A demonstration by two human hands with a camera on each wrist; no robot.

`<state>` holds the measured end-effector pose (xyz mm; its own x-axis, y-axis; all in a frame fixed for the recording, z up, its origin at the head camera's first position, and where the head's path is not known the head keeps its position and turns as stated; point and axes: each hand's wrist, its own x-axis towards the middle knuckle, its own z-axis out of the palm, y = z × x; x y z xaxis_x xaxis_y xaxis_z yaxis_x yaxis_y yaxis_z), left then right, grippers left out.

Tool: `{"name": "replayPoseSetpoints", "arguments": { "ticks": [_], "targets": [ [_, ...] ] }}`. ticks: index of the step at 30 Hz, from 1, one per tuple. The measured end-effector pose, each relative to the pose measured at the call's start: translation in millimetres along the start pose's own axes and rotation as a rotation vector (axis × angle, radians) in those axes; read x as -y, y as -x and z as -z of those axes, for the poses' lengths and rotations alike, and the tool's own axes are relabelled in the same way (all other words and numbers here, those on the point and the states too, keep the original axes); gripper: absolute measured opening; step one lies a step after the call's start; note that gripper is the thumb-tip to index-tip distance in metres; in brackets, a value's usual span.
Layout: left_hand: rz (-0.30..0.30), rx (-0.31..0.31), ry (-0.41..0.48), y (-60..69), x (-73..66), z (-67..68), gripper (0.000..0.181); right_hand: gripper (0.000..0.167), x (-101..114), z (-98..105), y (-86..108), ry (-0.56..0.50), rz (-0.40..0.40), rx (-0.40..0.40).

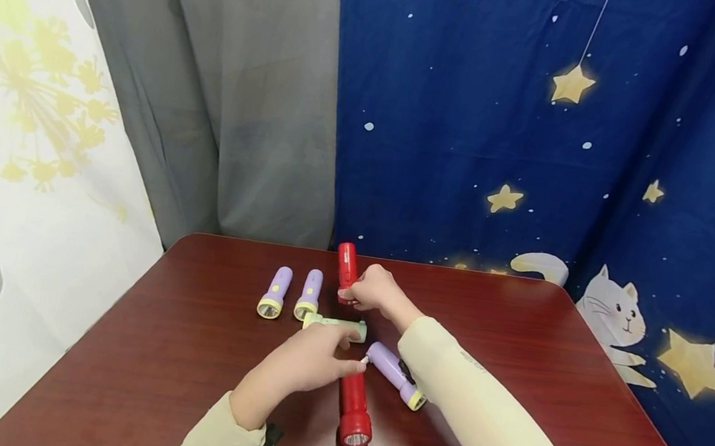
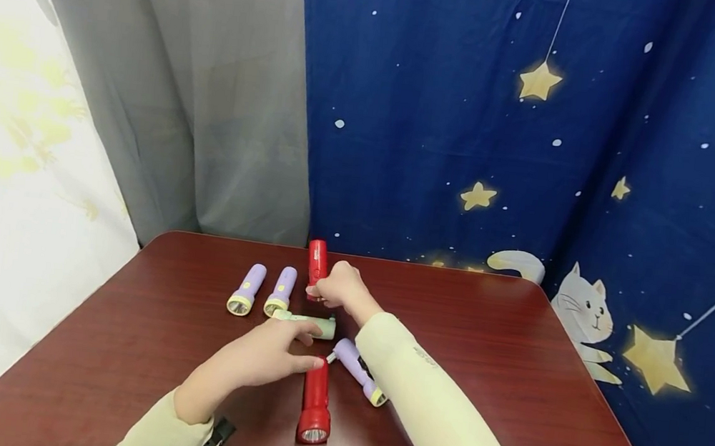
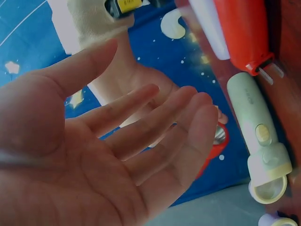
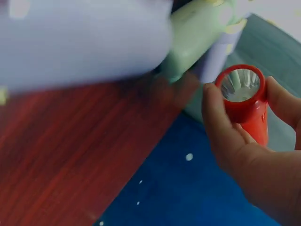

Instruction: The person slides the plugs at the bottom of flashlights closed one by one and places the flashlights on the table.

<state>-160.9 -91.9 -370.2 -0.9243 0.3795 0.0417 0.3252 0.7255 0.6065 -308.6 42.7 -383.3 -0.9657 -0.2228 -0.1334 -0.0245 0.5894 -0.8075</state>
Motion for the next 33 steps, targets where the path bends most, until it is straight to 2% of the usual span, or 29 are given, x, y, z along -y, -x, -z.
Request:
{"name": "replayPoseSetpoints", "arguments": {
  "ticks": [4, 10, 14, 23, 28, 33],
  "targets": [
    [0.001, 0.063, -0.063, 3.1, -2.3, -3.3, 0.055, 0.024, -4, -6, -11.6, 0.096, -0.031, 0.0],
    [0.034, 0.168, -0.296, 9.6, -7.9, -12.4, 0.083, 0.029, -4, -9, -14.6, 0.124, -0.079, 0.025],
    [0.039, 0.214, -0.37, 11.0, -9.9, -20.1, 0.09, 0.033, -3, -11, -15.4, 0.114, -0.078, 0.044],
    [0.077, 0.272, -0.402, 9.6, -9.9, -27.2, 0.088, 0.037, -5, -18, -18.7, 0.17, -0.115, 0.085],
    [0.095, 0.275, -0.413, 9.0, -11.2, -29.6, 0.086, 0.038, -4, -22, -18.1, 0.258, -0.11, 0.098],
    [0.1, 0.275, -0.405, 8.5, -11.9, -30.1, 0.09, 0.034, 0, -24, -13.7, 0.403, -0.087, 0.131]
  ]
}}
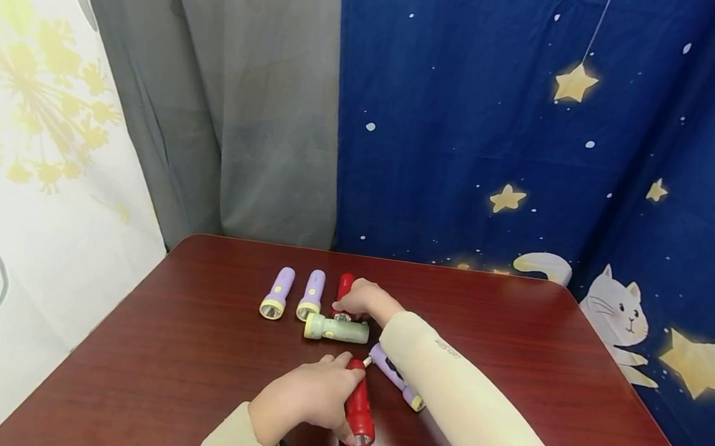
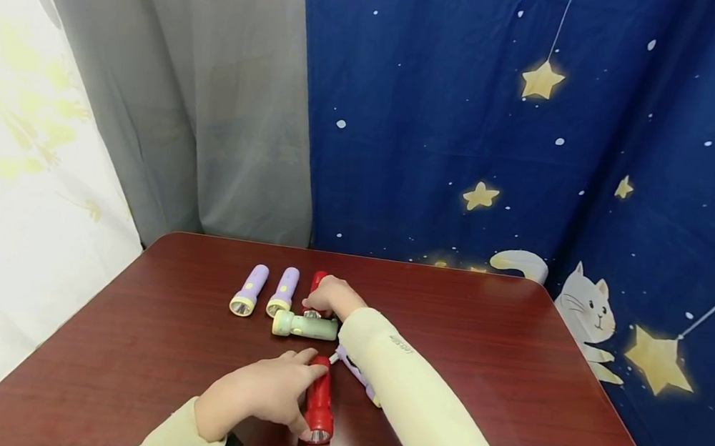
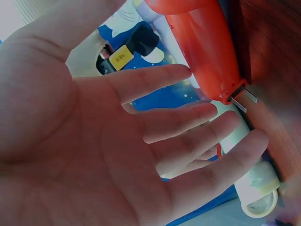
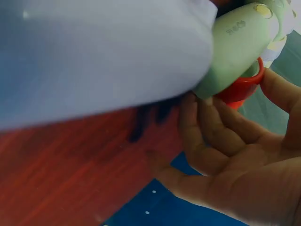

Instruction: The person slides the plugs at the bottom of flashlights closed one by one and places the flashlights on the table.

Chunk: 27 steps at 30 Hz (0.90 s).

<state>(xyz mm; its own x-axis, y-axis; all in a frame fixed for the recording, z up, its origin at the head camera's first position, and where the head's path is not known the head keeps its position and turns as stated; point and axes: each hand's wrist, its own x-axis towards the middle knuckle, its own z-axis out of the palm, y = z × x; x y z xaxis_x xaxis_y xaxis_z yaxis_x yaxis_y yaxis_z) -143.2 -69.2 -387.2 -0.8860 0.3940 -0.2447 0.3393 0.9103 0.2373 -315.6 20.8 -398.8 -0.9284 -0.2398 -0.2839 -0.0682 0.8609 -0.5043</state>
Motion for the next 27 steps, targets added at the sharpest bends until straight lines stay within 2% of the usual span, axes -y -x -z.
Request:
{"name": "replayPoseSetpoints", "arguments": {
  "ticks": [4, 15, 19, 27],
  "targets": [
    [-0.01, 0.017, 0.003, -1.9, 1.0, 1.6, 0.098, 0.031, 4, 0, 1.7, 0.085, 0.015, 0.025],
    [-0.001, 0.054, -0.059, -9.4, -2.1, 1.6, 0.101, 0.035, 3, -1, -2.6, 0.12, 0.017, 0.002],
    [0.001, 0.053, -0.066, -10.8, -1.6, -0.7, 0.101, 0.035, 6, 1, 4.8, 0.148, 0.039, -0.012],
    [0.001, 0.045, -0.088, -13.4, -1.0, -3.3, 0.103, 0.037, 16, 3, 24.3, 0.214, 0.06, 0.018]
  ]
}}
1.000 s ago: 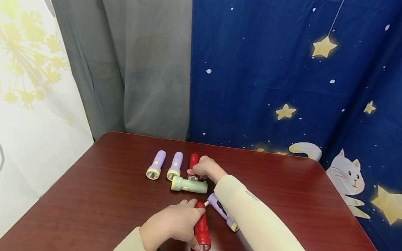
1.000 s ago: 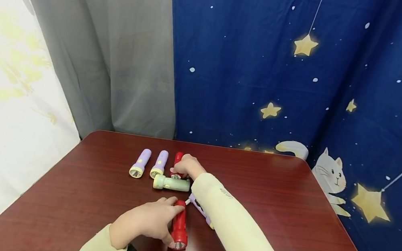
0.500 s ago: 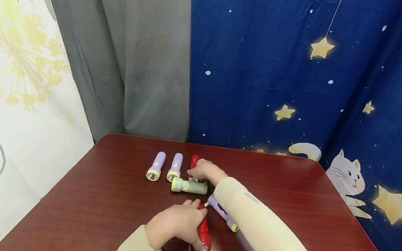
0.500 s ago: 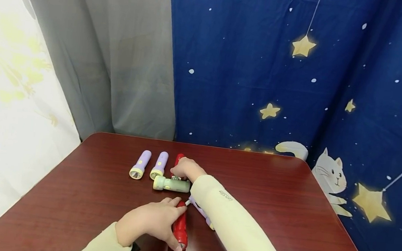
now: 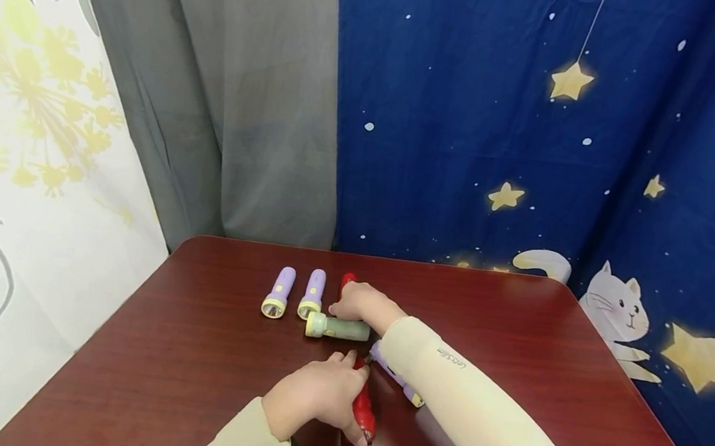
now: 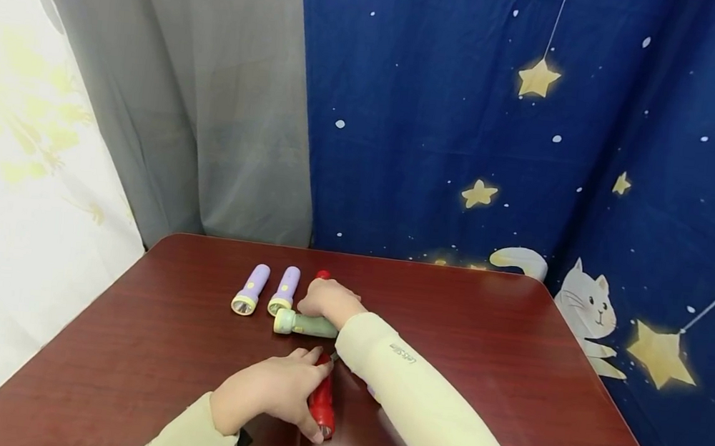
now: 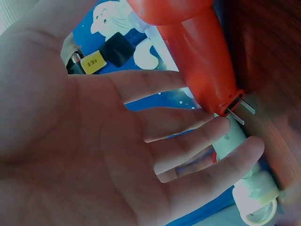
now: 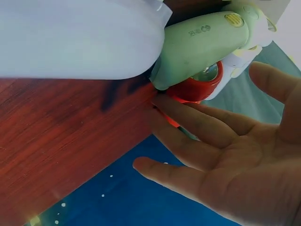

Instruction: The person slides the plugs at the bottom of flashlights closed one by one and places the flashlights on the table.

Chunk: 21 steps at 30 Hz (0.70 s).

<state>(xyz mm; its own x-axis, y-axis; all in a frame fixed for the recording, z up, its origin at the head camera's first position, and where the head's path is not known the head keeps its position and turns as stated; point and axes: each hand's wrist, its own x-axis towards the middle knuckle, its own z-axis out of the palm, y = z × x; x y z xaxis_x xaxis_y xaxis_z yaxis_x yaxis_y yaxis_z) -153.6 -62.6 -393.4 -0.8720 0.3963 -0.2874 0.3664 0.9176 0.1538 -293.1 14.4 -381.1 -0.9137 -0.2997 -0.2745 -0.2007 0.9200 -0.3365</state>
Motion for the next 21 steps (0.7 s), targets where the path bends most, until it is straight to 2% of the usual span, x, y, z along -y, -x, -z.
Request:
{"name": "replayPoseSetpoints", "arguments": {
  "ticks": [4, 11, 18, 21],
  "targets": [
    [0.007, -0.009, -0.006, -0.4, 0.6, -0.3, 0.102, 0.041, 2, 1, 2.4, 0.014, 0.002, -0.005],
    [-0.003, -0.024, -0.004, 0.3, 3.2, -2.7, 0.108, 0.017, -1, 2, 6.7, 0.079, 0.041, -0.051],
    [-0.019, -0.04, 0.003, 0.1, 4.7, -0.9, 0.11, 0.019, -6, 14, 17.0, 0.02, 0.096, -0.075],
    [-0.018, -0.038, 0.006, 0.4, 5.1, -0.1, 0.11, 0.017, -12, 17, 21.0, 0.029, 0.113, -0.083]
  ]
}}
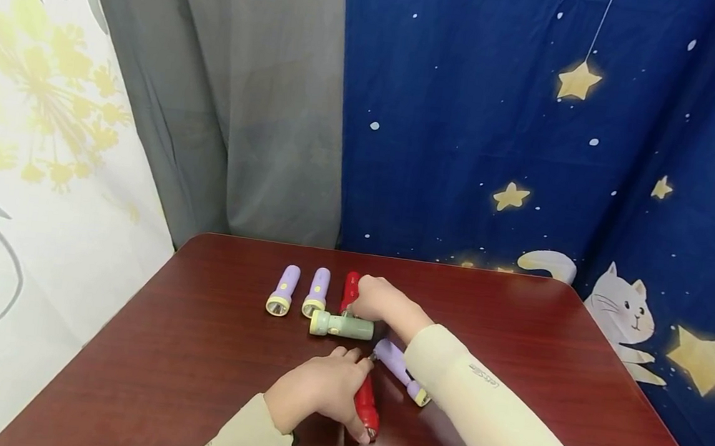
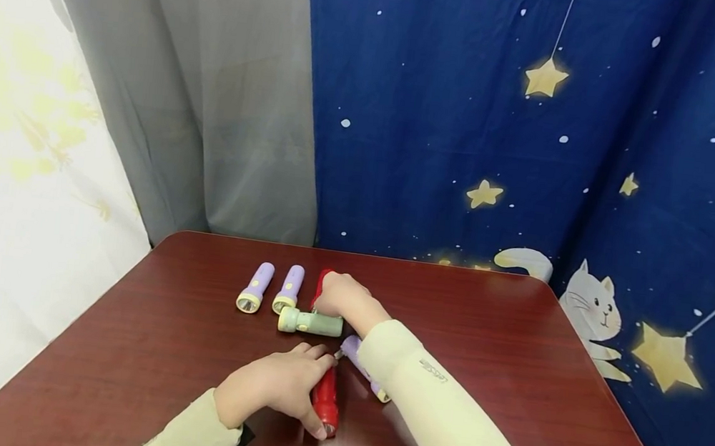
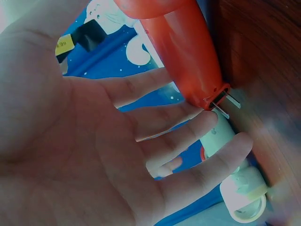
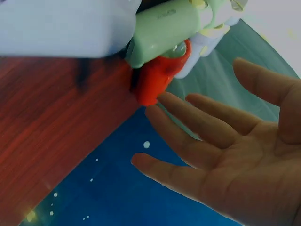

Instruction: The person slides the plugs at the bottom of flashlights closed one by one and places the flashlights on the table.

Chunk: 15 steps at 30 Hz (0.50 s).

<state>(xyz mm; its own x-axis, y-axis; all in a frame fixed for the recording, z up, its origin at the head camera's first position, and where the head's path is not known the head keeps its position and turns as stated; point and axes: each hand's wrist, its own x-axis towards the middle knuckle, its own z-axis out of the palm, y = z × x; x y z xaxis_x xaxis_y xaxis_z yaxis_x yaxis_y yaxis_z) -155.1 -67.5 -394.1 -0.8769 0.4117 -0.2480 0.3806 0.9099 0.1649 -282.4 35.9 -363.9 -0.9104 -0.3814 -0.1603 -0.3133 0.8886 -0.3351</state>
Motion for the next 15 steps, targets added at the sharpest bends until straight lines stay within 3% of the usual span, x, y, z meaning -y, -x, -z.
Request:
{"name": "replayPoseSetpoints", "arguments": {
  "ticks": [8, 10, 12, 15],
  "targets": [
    [0.01, 0.006, 0.01, 1.2, 1.5, 2.3, 0.107, 0.014, -16, -6, 5.3, 0.066, 0.023, 0.05],
    [0.01, 0.002, 0.027, 1.5, 2.1, 2.1, 0.106, 0.011, -24, -15, -3.8, 0.069, 0.019, 0.073],
    [0.009, -0.006, 0.054, 1.7, 3.1, 2.7, 0.103, 0.012, -48, -38, -30.8, 0.081, 0.072, 0.063],
    [0.012, -0.024, 0.096, 1.7, 6.7, 4.5, 0.093, 0.017, -55, -48, -40.8, 0.106, 0.098, 0.079]
  ]
}}
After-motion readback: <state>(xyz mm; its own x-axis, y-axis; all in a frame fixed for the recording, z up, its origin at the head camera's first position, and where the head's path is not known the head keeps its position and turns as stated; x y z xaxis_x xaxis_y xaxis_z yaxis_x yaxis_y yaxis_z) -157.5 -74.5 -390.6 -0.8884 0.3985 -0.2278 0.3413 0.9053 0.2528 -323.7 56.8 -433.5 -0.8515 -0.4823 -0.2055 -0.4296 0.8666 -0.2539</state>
